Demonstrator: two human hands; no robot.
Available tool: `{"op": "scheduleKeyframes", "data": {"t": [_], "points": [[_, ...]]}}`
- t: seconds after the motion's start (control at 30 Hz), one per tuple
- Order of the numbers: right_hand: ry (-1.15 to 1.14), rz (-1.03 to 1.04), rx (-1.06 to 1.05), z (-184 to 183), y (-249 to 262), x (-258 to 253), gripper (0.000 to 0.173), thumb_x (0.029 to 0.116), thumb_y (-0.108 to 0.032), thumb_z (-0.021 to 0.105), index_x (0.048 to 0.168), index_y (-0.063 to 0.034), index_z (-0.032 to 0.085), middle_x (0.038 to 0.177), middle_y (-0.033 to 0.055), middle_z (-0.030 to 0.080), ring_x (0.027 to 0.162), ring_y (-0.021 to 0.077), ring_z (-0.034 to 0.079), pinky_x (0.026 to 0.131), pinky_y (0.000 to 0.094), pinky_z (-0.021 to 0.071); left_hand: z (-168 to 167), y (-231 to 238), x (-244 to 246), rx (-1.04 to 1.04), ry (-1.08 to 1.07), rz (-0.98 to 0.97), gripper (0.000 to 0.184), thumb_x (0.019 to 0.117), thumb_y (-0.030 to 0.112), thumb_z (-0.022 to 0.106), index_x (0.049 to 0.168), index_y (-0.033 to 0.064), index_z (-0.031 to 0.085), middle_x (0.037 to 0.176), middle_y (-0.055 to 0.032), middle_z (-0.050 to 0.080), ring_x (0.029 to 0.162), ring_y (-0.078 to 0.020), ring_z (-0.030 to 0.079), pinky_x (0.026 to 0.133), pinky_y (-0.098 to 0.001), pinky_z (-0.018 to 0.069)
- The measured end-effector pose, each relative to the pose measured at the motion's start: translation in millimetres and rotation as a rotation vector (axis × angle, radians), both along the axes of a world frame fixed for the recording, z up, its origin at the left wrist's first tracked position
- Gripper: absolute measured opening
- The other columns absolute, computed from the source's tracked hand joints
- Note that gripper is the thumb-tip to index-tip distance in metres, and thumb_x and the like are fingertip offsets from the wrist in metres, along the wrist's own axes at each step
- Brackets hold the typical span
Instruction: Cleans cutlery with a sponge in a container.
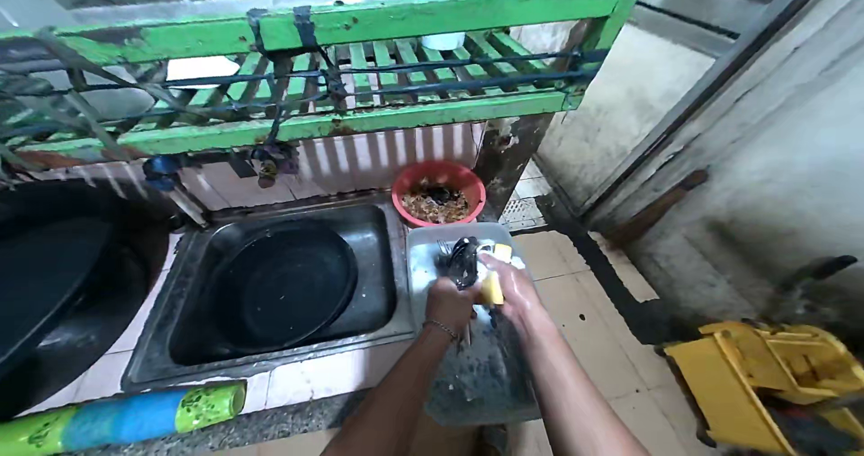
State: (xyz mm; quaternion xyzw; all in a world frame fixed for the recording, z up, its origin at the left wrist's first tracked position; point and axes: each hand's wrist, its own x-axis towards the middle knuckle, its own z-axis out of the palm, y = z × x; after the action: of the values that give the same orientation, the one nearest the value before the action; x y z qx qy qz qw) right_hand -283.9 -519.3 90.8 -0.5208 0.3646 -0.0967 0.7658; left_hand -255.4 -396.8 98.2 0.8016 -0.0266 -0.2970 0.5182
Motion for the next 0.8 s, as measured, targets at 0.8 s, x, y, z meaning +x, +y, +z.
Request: {"op": "scheduleKeyframes", "data": {"t": [0.8], "points": [[0.044, -0.096, -0.217, -7.5, 1.1, -15.4, 0.056, 0.0958, -0.047, 0.070, 0.131, -0.0046, 0.060, 0.106, 0.0142, 0.070, 0.091, 0.0237, 0.069, 0.080, 0.0474, 0.0584, -5.6, -15.1, -24.4, -0.180, 0.035, 0.083, 0.026, 0.0948, 0.023, 0.074, 0.101, -0.0007, 0.065, 0.084, -0.0137, 0.068, 0.076, -0.0240, 0.067, 0.073, -0.0447, 0.0565]]}}
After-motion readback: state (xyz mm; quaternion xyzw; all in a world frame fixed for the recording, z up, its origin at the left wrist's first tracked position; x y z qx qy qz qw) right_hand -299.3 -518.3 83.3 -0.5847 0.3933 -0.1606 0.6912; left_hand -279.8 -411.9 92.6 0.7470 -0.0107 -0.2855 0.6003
